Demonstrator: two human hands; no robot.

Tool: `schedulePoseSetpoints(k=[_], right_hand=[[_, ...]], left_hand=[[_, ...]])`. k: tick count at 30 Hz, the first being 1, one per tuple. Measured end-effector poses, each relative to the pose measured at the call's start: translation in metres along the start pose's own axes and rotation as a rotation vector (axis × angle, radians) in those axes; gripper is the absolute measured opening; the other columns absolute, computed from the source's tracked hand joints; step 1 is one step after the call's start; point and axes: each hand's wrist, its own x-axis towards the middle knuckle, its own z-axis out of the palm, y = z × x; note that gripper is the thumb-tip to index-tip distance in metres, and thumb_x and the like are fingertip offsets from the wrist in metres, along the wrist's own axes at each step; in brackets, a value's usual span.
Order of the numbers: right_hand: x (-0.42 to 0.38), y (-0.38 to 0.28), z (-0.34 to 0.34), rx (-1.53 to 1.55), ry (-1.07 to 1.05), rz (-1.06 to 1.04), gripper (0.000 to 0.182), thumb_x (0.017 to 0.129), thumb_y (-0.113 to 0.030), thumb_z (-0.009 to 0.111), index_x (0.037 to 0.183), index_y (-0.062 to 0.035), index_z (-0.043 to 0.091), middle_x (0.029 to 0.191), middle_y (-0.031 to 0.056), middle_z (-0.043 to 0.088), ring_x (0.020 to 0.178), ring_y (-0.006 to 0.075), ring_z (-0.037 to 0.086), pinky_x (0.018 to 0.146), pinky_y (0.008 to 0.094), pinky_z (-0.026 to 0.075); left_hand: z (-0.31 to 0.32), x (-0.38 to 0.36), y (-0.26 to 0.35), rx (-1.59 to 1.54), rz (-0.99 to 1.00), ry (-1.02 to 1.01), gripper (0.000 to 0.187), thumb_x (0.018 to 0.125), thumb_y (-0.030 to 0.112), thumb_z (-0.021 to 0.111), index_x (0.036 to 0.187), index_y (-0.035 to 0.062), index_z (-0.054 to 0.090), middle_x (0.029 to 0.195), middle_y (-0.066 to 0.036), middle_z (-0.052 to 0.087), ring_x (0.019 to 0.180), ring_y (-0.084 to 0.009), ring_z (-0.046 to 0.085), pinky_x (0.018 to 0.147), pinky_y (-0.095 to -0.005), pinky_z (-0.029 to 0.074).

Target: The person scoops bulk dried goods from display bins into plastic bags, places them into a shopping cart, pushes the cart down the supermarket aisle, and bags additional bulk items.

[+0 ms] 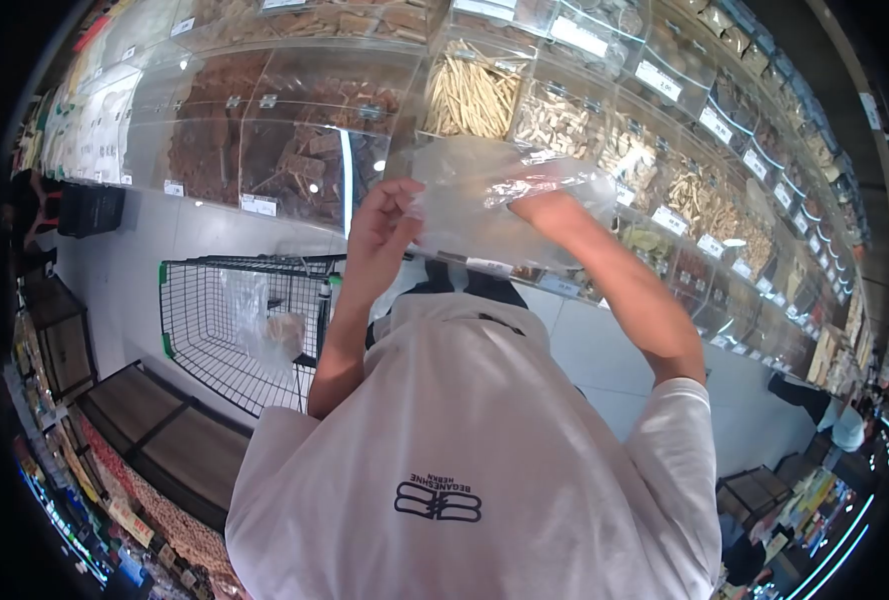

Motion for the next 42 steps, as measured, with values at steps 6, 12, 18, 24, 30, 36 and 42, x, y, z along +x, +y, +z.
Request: schedulePoseSetpoints(k=[6, 12, 18, 24, 30, 36, 42], right_hand=[[0.004, 0.005, -0.005, 0.153, 0.054, 0.043, 0.029, 0.084, -0.016, 0.061, 0.111, -0.0079, 0.067, 0.11, 0.0165, 0.068, 0.103, 0.0331, 0.064, 0.088, 0.0421, 0.051], [0.01, -0.03, -0.037, -0.473, 0.001, 0.0, 0.016, 0.076, -0.017, 0.07, 0.085, -0.0042, 0.072, 0.088, 0.0153, 0.071, 0.086, 0.0339, 0.069, 0.078, 0.0432, 0.054], [-0.038, -0.07, -0.078, -0.522, -0.072, 0.011, 0.028, 0.075, -0.019, 0.079, 0.092, 0.0014, 0.073, 0.077, 0.021, 0.068, 0.079, 0.0369, 0.067, 0.074, 0.0452, 0.053], [-0.096, -0.073, -0.128, -0.513, -0.017, 0.04, 0.026, 0.075, -0.017, 0.079, 0.092, 0.0015, 0.072, 0.073, 0.0203, 0.067, 0.073, 0.0381, 0.066, 0.072, 0.0441, 0.052], [-0.13, -0.085, -0.144, -0.581, 0.032, 0.012, 0.019, 0.074, -0.012, 0.077, 0.084, 0.003, 0.07, 0.071, 0.0165, 0.066, 0.068, 0.0353, 0.067, 0.064, 0.0418, 0.053], [-0.152, -0.095, -0.122, -0.898, -0.107, 0.047, 0.034, 0.081, -0.013, 0.07, 0.108, 0.0064, 0.064, 0.084, 0.0127, 0.066, 0.075, 0.0259, 0.067, 0.064, 0.0367, 0.052], [-0.173, -0.115, -0.156, -0.758, 0.071, -0.013, 0.037, 0.067, -0.003, 0.069, 0.103, 0.0081, 0.067, 0.078, 0.015, 0.066, 0.069, 0.0273, 0.067, 0.061, 0.0356, 0.053]], left_hand=[[-0.001, 0.002, -0.003, -0.027, 0.003, -0.009, 0.027, 0.093, -0.001, 0.061, 0.119, 0.0038, 0.057, 0.089, 0.003, 0.047, 0.079, -0.003, 0.052, 0.064, -0.019, 0.05], [0.002, 0.008, 0.001, -0.013, -0.017, -0.02, 0.027, 0.093, -0.001, 0.061, 0.119, 0.0035, 0.057, 0.09, 0.003, 0.048, 0.08, -0.003, 0.053, 0.063, -0.0185, 0.05], [0.004, 0.011, 0.003, -0.014, -0.001, -0.019, 0.028, 0.093, 0.0, 0.061, 0.12, 0.0032, 0.057, 0.088, 0.003, 0.049, 0.081, -0.0034, 0.054, 0.063, -0.0185, 0.05], [0.011, 0.011, 0.008, -0.02, 0.007, -0.017, 0.027, 0.094, 0.001, 0.061, 0.121, 0.0029, 0.056, 0.085, 0.003, 0.05, 0.08, -0.0039, 0.055, 0.064, -0.0188, 0.049], [0.02, 0.013, 0.014, -0.024, 0.055, -0.022, 0.027, 0.093, 0.0, 0.063, 0.119, 0.0032, 0.057, 0.084, 0.003, 0.052, 0.08, -0.0045, 0.056, 0.064, -0.019, 0.049], [0.027, 0.008, 0.024, 0.006, 0.097, -0.038, 0.027, 0.091, -0.003, 0.063, 0.117, 0.0022, 0.058, 0.085, 0.002, 0.051, 0.08, -0.0047, 0.057, 0.061, -0.0192, 0.051], [0.033, 0.01, 0.019, -0.033, 0.082, -0.055, 0.027, 0.091, -0.003, 0.062, 0.117, 0.0004, 0.057, 0.086, 0.0, 0.05, 0.078, -0.0051, 0.056, 0.058, -0.0205, 0.053]])
